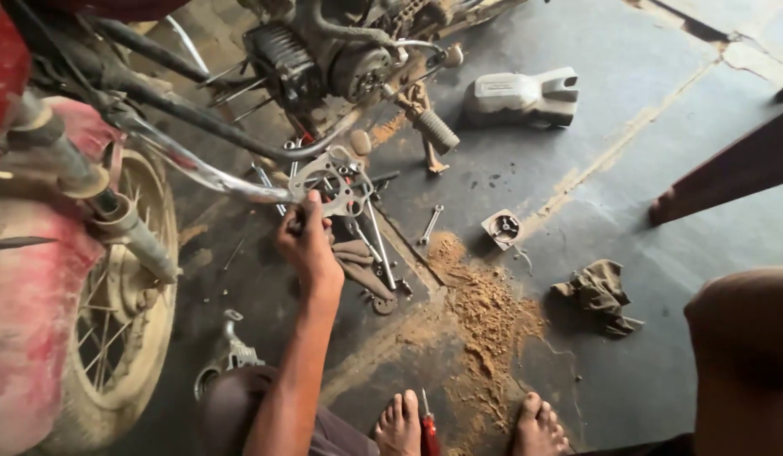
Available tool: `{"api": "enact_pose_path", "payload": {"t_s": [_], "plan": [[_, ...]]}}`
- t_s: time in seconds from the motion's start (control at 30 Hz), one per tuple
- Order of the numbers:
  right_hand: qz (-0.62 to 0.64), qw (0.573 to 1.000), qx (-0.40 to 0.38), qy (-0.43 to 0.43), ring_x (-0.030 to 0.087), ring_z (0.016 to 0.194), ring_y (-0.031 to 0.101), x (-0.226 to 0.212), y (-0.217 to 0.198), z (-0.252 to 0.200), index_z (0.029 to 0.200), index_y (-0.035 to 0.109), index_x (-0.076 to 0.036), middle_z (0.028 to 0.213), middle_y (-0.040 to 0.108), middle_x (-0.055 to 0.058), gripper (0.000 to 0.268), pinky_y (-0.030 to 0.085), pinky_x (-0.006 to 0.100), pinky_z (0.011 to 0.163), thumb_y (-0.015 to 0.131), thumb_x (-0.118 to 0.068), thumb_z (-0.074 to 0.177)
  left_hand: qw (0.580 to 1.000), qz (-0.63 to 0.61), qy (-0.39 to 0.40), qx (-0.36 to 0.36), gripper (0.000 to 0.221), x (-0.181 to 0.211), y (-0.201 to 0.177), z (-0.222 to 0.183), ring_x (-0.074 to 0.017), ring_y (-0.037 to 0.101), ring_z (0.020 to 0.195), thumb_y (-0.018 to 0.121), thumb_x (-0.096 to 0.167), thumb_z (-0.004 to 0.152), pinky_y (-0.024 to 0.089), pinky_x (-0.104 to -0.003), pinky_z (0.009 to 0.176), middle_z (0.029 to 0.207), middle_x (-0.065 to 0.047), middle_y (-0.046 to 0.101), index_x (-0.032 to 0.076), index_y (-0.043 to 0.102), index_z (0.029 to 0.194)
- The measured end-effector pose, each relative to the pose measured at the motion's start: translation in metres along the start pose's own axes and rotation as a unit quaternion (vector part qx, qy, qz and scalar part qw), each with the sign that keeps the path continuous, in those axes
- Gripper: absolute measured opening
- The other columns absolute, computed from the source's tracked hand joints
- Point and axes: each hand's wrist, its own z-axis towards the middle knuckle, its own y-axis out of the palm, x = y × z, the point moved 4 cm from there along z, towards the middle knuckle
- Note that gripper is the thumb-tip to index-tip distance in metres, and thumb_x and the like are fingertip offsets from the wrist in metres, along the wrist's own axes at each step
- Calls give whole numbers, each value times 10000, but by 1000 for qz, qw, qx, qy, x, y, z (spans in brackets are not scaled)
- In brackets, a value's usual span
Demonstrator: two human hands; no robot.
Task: Cleaning and inspecting engine components of a motorcycle, including the cylinder head and gasket.
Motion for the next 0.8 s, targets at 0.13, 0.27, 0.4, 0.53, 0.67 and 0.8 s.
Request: {"api": "enact_pose_path", "payload": {"t_s": [0.13, 0.27, 0.4, 0.53, 0.67, 0.8], "plan": [[76, 988, 4, -135, 264, 1048, 676, 7, -82, -34, 1361, 578, -216, 1280, 681, 33, 371, 532, 463, 875, 500, -357, 1027, 1000, -2, -21, 7, 266, -4, 0, 1, -38, 432, 506, 788, 298, 909, 292, -225, 436, 660, 38, 540, 72, 667, 838], [178, 932, 1, -315, 247, 923, 709, -90, -409, 68, 1283, 617, -141, 1142, 716, 79, 334, 566, 421, 786, 575, -341, 1019, 999, -11, -34, -32, 264, -29, 4, 10, -47, 445, 515, 774, 274, 922, 297, -230, 441, 675, 21, 560, 71, 634, 828], [279, 835, -16, -474, 229, 798, 742, -231, -640, 170, 1205, 659, -67, 1003, 753, 123, 324, 600, 377, 698, 651, -327, 1011, 994, -32, -53, -85, 197, -46, 13, 15, -60, 461, 550, 746, 213, 939, 323, -233, 468, 717, 7, 585, 76, 632, 857], [348, 749, -35, -563, 215, 705, 767, -329, -511, 227, 1146, 693, -13, 900, 782, 156, 337, 624, 344, 631, 708, -319, 1005, 990, -44, -67, -119, 188, -84, 18, 28, -77, 463, 578, 725, 153, 976, 342, -246, 500, 737, -8, 603, 77, 600, 858], [614, 694, -78, -368, 148, 833, 754, -353, -397, 232, 1124, 635, -4, 966, 767, 114, 425, 617, 273, 704, 802, -342, 928, 991, 29, -49, -121, 95, -91, 14, 27, -89, 520, 644, 681, 102, 970, 402, -272, 571, 758, 7, 623, 67, 628, 899], [756, 583, -200, -222, 88, 749, 618, -361, -316, 196, 1138, 603, -26, 907, 706, 38, 383, 498, 247, 603, 825, -226, 898, 986, 112, -49, -116, 76, -119, -3, 31, -89, 550, 691, 680, 122, 950, 446, -283, 605, 786, 23, 636, 58, 658, 917]]}}
